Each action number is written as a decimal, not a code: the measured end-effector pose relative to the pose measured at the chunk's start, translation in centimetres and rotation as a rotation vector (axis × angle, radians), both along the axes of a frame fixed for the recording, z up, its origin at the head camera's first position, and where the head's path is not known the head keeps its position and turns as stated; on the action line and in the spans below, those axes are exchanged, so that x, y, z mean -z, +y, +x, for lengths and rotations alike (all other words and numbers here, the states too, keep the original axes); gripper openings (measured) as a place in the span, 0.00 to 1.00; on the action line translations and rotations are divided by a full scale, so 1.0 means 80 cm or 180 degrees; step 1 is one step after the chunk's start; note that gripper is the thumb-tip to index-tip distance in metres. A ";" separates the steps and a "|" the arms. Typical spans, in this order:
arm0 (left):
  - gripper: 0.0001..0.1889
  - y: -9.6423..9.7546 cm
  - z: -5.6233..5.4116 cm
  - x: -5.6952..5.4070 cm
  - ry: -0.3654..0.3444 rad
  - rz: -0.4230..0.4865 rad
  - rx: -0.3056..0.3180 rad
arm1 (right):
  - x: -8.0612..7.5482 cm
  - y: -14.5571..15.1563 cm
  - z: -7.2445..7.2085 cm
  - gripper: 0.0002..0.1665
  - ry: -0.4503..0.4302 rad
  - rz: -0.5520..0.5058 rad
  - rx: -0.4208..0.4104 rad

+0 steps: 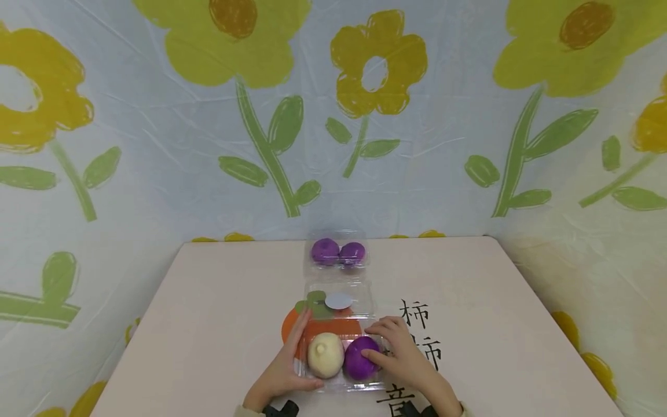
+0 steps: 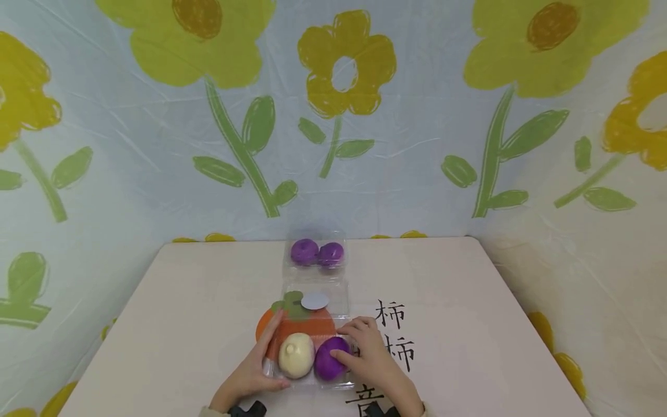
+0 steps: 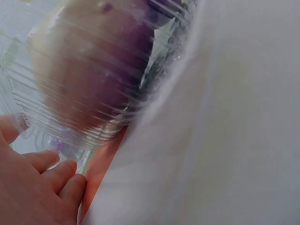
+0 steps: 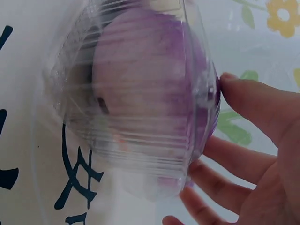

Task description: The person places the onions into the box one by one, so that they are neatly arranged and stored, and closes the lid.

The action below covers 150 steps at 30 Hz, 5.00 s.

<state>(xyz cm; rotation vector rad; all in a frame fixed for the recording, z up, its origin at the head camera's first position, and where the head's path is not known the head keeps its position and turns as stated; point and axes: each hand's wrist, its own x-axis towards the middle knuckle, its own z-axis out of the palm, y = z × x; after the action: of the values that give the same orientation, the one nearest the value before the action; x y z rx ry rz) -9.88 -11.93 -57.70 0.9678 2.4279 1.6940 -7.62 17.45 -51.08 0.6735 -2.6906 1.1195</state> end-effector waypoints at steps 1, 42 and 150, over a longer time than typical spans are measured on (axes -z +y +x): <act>0.70 0.000 0.000 0.000 0.0012 -0.0002 0.0000 | 0.001 0.002 -0.002 0.20 0.0037 -0.0066 0.0000; 0.70 -0.001 -0.002 -0.003 -0.0034 -0.0023 -0.0002 | 0.018 0.015 -0.035 0.33 -0.1067 -0.1992 0.0546; 0.70 0.000 -0.004 0.002 -0.0030 0.0496 0.0012 | 0.064 -0.004 -0.028 0.44 -0.1728 -0.2851 0.0151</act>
<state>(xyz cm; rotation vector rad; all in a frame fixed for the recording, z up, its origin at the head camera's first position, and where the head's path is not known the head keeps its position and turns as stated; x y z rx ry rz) -10.21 -11.95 -57.84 0.9767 2.3154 1.9057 -9.82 17.14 -56.22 0.1478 -2.1004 2.4985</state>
